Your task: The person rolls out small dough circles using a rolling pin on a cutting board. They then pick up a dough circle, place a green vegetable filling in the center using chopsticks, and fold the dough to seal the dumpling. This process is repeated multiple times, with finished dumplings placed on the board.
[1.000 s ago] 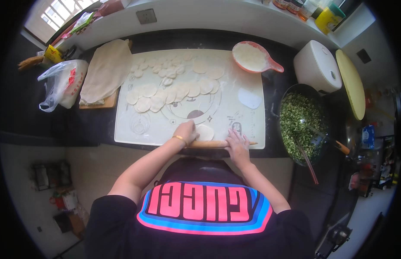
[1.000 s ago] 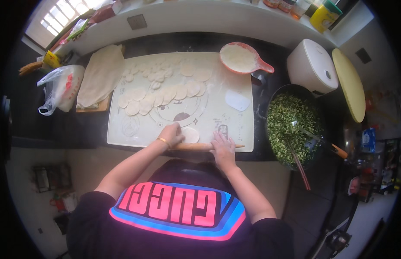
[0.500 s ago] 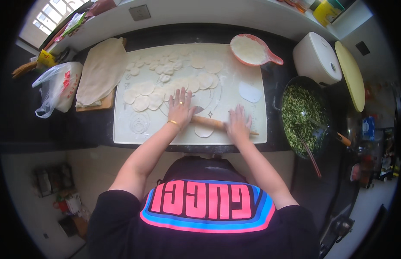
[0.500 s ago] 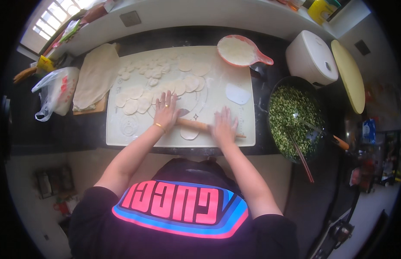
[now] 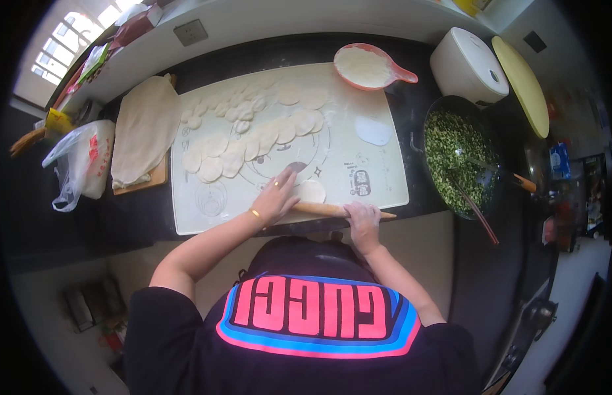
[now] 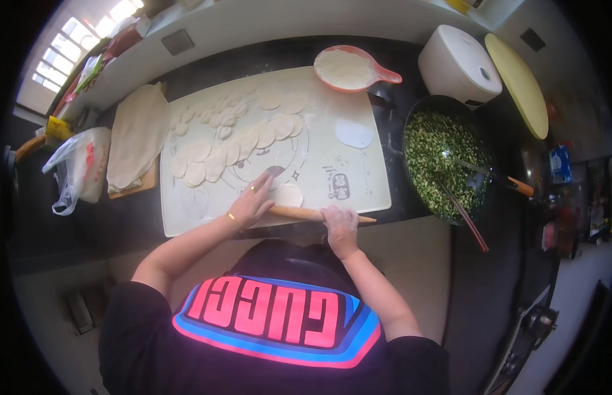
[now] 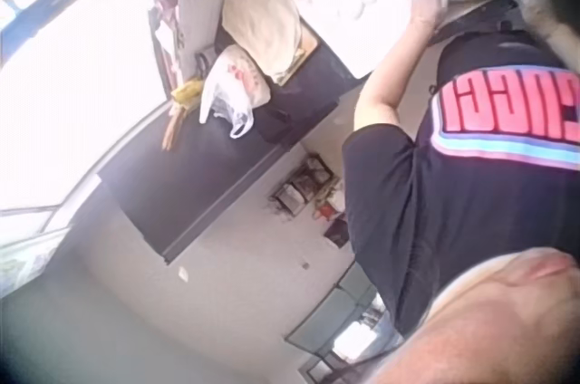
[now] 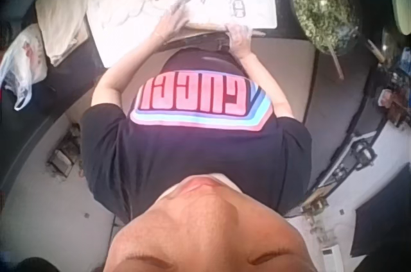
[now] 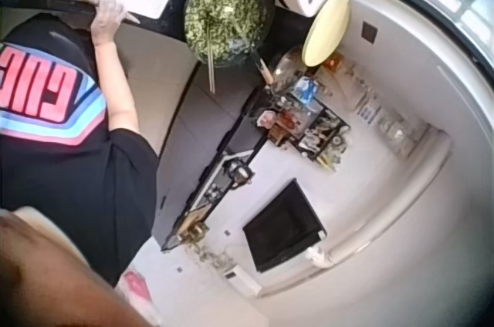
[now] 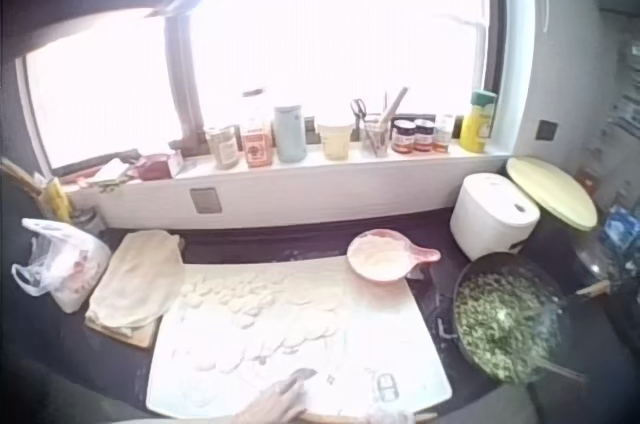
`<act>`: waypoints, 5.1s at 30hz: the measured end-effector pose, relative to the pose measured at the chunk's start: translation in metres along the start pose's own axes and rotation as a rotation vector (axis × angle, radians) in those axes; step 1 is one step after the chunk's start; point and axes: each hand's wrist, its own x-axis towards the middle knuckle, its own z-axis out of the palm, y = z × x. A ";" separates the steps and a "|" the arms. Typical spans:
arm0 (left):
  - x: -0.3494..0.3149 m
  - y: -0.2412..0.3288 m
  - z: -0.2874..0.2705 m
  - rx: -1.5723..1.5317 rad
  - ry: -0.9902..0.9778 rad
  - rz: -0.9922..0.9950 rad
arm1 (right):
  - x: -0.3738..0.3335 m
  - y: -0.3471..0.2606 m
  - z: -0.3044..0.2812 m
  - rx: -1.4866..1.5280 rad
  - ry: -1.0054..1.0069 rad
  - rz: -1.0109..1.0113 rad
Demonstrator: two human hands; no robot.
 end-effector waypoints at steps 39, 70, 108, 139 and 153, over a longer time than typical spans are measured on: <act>0.118 -0.159 -0.087 0.155 0.445 -0.445 | 0.054 0.003 0.017 -0.032 -0.037 -0.105; 0.007 0.010 -0.003 0.329 0.173 -0.534 | 0.104 0.011 -0.007 -0.098 -0.381 -0.069; 0.082 0.032 0.002 -0.109 0.100 -0.181 | 0.097 0.039 0.009 0.104 -0.260 -0.251; 0.029 0.003 0.008 0.326 0.141 -0.497 | 0.100 0.017 -0.008 -0.123 -0.264 -0.110; 0.052 0.041 -0.009 -0.186 -0.278 -0.494 | 0.043 0.017 -0.033 0.067 -0.237 -0.231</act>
